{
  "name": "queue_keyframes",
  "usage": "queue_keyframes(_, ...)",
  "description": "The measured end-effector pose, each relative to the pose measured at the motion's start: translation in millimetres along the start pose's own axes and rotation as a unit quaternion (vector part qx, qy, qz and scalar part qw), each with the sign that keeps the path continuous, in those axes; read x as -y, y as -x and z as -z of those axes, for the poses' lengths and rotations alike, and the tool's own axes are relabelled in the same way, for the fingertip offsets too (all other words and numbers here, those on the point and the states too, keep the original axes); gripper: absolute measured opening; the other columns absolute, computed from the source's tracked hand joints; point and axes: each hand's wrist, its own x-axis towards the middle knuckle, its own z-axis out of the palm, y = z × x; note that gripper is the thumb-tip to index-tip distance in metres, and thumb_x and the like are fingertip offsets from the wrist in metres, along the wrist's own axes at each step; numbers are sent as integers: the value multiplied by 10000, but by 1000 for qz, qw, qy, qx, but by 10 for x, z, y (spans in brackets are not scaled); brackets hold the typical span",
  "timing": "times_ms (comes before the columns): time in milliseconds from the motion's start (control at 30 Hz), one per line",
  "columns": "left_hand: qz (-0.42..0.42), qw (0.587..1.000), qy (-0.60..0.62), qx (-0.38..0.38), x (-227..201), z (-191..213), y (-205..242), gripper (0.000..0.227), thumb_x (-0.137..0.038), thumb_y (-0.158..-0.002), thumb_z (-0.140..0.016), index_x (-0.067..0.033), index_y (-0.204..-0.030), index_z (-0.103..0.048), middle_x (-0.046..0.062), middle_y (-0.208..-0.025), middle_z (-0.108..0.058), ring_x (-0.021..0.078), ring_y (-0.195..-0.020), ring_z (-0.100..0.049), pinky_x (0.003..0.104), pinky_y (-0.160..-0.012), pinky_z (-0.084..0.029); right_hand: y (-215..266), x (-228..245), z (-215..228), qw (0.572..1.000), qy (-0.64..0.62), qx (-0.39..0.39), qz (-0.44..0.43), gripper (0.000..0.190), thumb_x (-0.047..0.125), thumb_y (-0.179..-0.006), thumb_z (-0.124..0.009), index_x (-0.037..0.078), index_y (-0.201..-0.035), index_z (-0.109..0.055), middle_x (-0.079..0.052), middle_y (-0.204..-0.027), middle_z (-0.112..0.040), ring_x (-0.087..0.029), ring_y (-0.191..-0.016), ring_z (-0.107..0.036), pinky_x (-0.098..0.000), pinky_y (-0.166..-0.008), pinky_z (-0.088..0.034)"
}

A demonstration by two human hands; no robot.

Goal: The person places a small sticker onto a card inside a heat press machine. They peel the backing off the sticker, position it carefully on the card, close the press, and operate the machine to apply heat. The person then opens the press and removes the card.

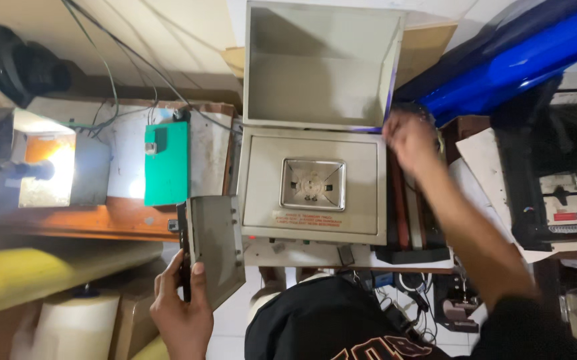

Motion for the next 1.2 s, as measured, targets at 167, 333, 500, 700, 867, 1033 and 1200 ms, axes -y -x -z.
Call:
queue_keyframes(167, 0, 1000, -11, 18, -199, -12, 30, 405, -311, -983, -646, -99, -1328, -661, 125, -1128, -684, 299, -1056, -701, 419, -890, -509, -1136, 747, -463, 983, 84, -105, 122, 241, 144, -656, -524, 154, -842, -676, -2, -790, -680, -145, -625, -567, -297, -538, -390)
queue_keyframes(333, -18, 999, -14, 31, -338, -40, 50, 433, -356, -996, -604, -81, -1328, -635, 152, -1110, -705, 324, -1109, -670, 430, -874, -509, -1629, 885, -590, 744, 612, -183, 198, 532, 543, -900, -840, 86, -1103, -660, -197, -1111, -738, -414, -1003, -704, -493, -807, -546)
queue_keyframes(500, -20, 999, 21, 39, -387, 23, 140, 477, -376, -1004, -576, -56, -1356, -608, 160, -1107, -716, 321, -1109, -661, 438, -750, -527, -1622, 843, -683, 742, 643, -127, 138, 216, 125, -1053, -526, 29, -1235, -591, -173, -1114, -693, -350, -969, -699, -435, -735, -578)
queue_keyframes(700, 33, 999, 10, 16, -123, 217, 323, 413, -295, -987, -629, -61, -1327, -645, 146, -1094, -689, 293, -1018, -686, 411, -878, -519, -1426, 879, -422, 655, 629, -123, 401, 385, -54, -1096, -617, 103, -847, -368, -82, -872, -433, -194, -809, -531, -419, -613, -417)
queue_keyframes(867, 107, 994, -15, 2, 20, 485, 434, 443, -353, -985, -602, -103, -1348, -652, 123, -1220, -683, 311, -1132, -678, 425, -863, -523, -991, 938, -137, 645, 525, -52, 553, 139, -78, -1028, -672, -32, -1159, -657, -216, -1033, -754, -324, -941, -770, -424, -733, -570)
queue_keyframes(1033, 104, 994, -22, -16, 299, 680, 514, 447, -303, -985, -632, -66, -1364, -637, 178, -1240, -686, 343, -1124, -699, 440, -877, -546, -214, 618, 433, 662, 561, -65, 493, 207, 6, -1267, -764, -56, -1175, -589, -238, -1056, -705, -347, -932, -730, -451, -754, -542)
queue_keyframes(1200, 90, 995, 0, -30, 528, 823, 399, 407, -262, -977, -643, -53, -1326, -662, 149, -1218, -737, 272, -1077, -726, 384, -942, -539, 502, 273, 541, 628, 605, -179, 455, 430, 145, -1251, -949, -5, -991, -641, -153, -917, -739, -277, -827, -741, -453, -640, -522)
